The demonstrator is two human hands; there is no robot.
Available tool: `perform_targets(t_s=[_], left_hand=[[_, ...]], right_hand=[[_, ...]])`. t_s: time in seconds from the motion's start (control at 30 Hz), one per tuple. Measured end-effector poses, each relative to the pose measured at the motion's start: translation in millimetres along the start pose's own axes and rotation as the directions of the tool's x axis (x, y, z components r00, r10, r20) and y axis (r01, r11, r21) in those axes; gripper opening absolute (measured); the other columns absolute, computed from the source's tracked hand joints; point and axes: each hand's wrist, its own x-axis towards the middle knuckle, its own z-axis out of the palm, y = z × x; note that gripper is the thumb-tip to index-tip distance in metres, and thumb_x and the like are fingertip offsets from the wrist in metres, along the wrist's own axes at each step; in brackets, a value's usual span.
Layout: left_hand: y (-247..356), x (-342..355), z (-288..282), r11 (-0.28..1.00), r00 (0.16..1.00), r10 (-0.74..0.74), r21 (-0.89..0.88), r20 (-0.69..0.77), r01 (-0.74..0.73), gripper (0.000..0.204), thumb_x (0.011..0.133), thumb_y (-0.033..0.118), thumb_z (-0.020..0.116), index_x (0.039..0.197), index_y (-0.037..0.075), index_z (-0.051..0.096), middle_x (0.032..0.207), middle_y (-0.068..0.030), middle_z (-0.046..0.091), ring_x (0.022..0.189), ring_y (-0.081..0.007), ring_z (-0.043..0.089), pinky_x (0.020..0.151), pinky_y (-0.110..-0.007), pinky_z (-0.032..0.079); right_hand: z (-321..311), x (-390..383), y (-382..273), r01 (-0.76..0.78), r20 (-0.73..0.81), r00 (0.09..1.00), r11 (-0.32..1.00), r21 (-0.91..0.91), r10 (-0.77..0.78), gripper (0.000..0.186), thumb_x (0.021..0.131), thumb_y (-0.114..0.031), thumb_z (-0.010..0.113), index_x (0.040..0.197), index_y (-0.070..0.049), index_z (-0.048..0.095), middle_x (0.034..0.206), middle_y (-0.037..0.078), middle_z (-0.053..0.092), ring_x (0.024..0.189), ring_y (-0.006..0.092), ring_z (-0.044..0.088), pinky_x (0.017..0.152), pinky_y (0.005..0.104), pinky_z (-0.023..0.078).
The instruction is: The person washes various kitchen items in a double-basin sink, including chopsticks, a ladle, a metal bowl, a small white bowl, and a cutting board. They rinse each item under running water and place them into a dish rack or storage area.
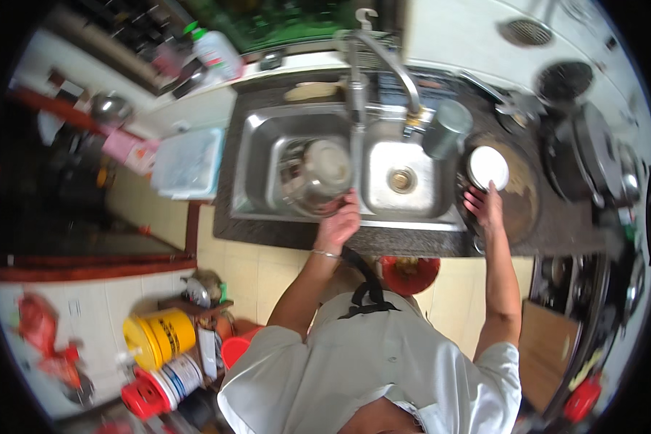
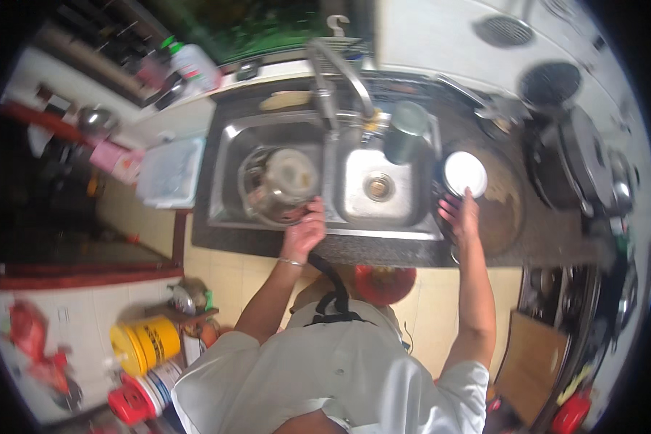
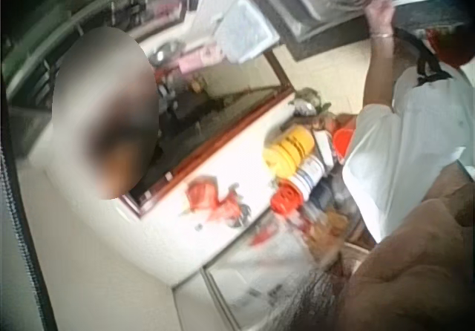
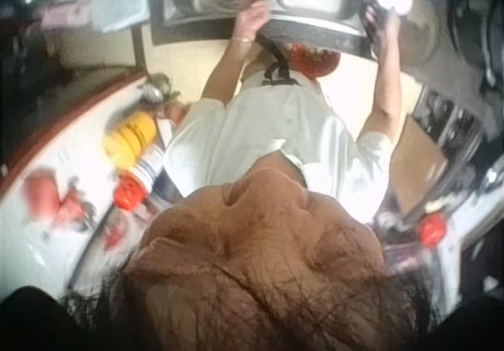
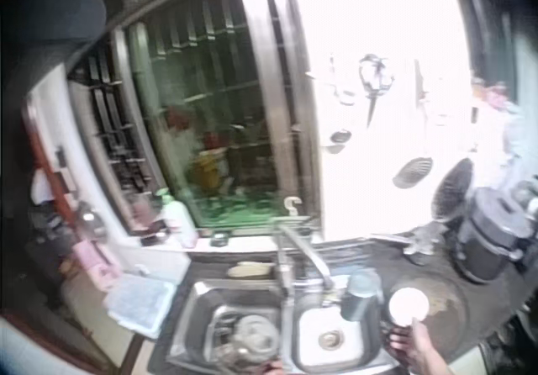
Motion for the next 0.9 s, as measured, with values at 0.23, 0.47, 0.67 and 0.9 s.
perform_targets(t_s=[0.23,0.47,0.67,0.9], left_hand=[[-13,-2,3,0.992,0.998,0.004,0.122,0.063,-0.011,0.026,0.090,0.010,0.050,0.112,-0.003,0.051,0.089,-0.0078,0.055,0.067,-0.0136,0.050,0.056,-0.024,0.042],[-3,-10,-1,0.991,0.995,-0.014,0.134,0.094,0.001,0.028,0.090,0.012,0.053,0.113,-0.003,0.049,0.089,-0.0062,0.054,0.068,-0.0124,0.050,0.057,-0.023,0.043],[14,-27,10,0.987,0.993,-0.082,0.147,0.084,0.069,0.030,0.089,0.012,0.055,0.116,-0.003,0.049,0.090,-0.0064,0.054,0.067,-0.0117,0.050,0.056,-0.022,0.043],[75,-79,53,0.842,0.998,-0.059,0.535,-0.036,0.069,0.025,0.090,0.013,0.053,0.111,-0.001,0.054,0.091,-0.0083,0.058,0.069,-0.0111,0.053,0.059,-0.024,0.048]], right_hand=[[-2,20,4,0.102,-0.054,0.993,0.992,-0.077,-0.107,0.037,0.094,-0.024,0.033,0.116,0.004,0.044,0.094,0.018,0.062,0.077,0.0245,0.065,0.059,0.0340,0.056],[26,-31,14,-0.009,0.136,0.991,0.991,0.131,-0.009,0.034,0.093,-0.020,0.033,0.115,0.005,0.044,0.100,0.019,0.063,0.070,0.0163,0.061,0.060,0.0284,0.051],[72,-85,48,-0.257,0.433,0.897,0.901,0.350,0.088,0.032,0.090,-0.014,0.041,0.115,0.004,0.047,0.103,0.015,0.061,0.064,0.0128,0.055,0.060,0.0265,0.047],[162,-122,121,-0.763,0.769,0.634,0.228,0.604,0.085,0.029,0.086,-0.007,0.040,0.112,0.004,0.046,0.098,0.010,0.058,0.064,0.0117,0.049,0.061,0.0261,0.040]])
